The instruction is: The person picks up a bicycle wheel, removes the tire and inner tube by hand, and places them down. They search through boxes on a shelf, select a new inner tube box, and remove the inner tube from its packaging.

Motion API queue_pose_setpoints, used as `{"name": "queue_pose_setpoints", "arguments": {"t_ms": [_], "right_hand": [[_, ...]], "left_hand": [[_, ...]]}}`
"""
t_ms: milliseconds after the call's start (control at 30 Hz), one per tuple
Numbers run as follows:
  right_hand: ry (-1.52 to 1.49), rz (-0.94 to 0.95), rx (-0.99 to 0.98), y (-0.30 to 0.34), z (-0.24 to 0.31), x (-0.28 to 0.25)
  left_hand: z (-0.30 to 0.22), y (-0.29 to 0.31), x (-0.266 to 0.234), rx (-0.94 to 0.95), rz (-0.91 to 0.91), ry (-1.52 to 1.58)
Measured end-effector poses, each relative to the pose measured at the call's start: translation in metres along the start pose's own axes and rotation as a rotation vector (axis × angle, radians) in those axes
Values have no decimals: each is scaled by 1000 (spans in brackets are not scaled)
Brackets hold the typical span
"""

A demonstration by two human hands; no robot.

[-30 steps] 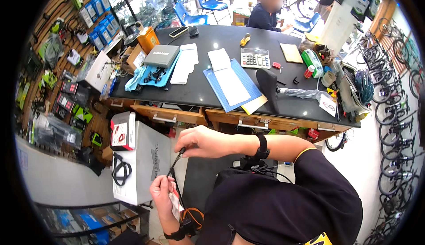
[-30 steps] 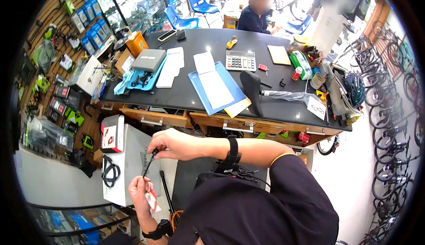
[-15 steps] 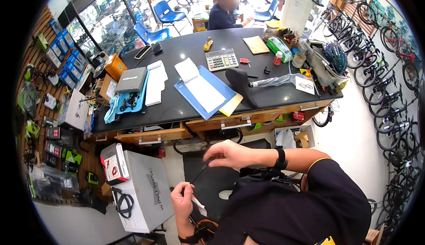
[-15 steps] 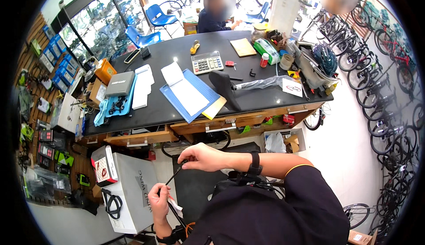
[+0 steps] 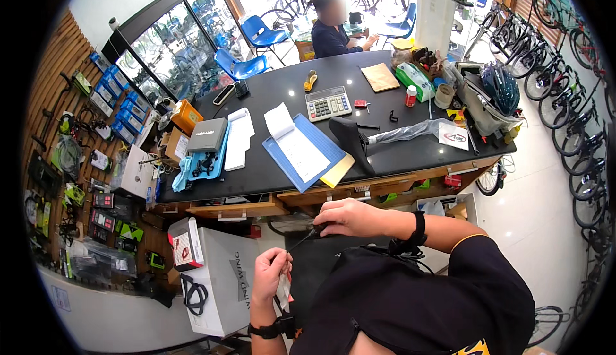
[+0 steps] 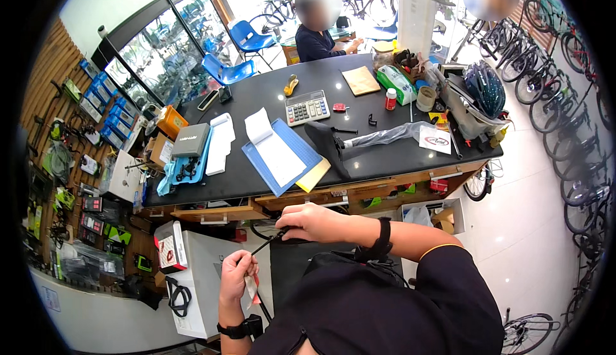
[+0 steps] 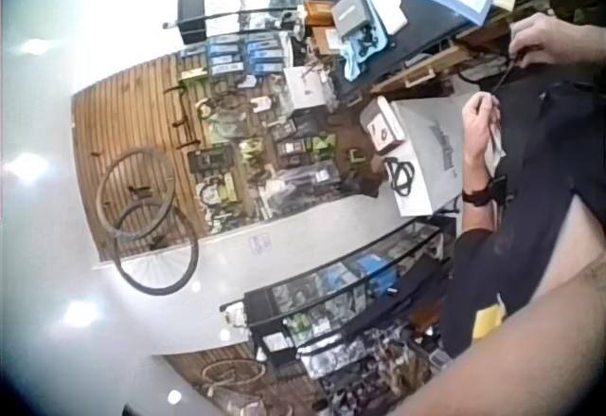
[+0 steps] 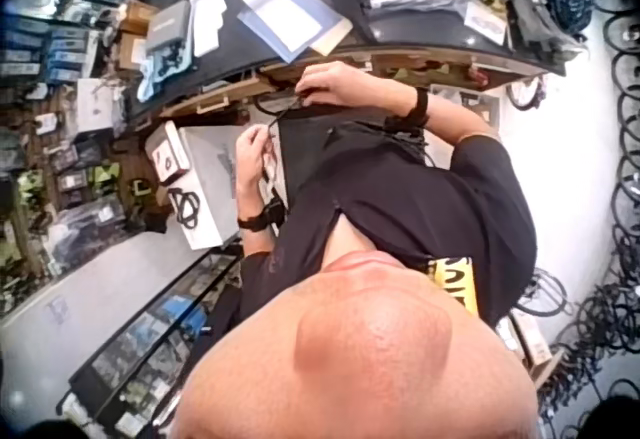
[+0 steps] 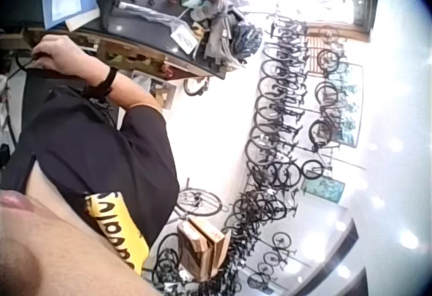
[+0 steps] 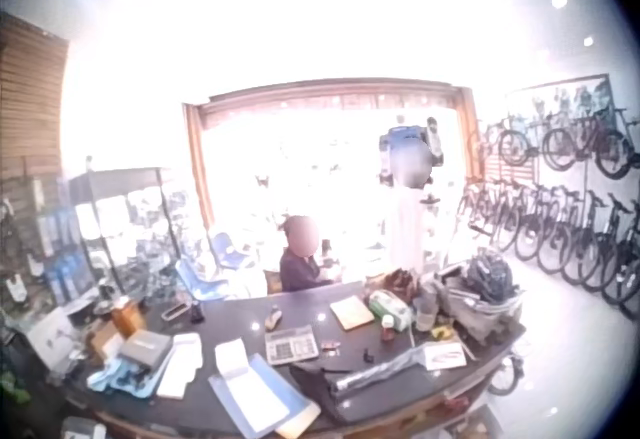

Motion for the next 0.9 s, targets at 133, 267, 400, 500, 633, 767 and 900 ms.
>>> {"name": "queue_pose_setpoints", "arguments": {"t_ms": [133,267,400,500,633,767,900], "right_hand": [[-418,-9,380,31,-41,-13],[-541,-167,616,75,-72,-21],[-625,-212,692,104,-86,-27],[-672,-259,736,120,-87,-27],[-720,-435,770,132,-85,-19],[-723,-589,772,132,-76,-14],[-685,-694,859,133,-71,5]], "left_hand": [[-13,-36,20,-18,46,-195],[-20,-70,53,17,119,-410],[-55,-97,92,176,255,-706],[-55,-116,97,221,380,-802],[-55,-133,104,263,558,-853],[-57,-137,110,369,709,-982],[-42,-129,103,469,794,-1155]]}}
Point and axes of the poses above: each hand's wrist, its own y-axis away from the middle knuckle, its own x-axis out of the palm, z = x × y, the point moved 10 cm from there along -y, towards the middle knuckle, and after that the axes turned 13 degrees about z, right-handed, at the moved point
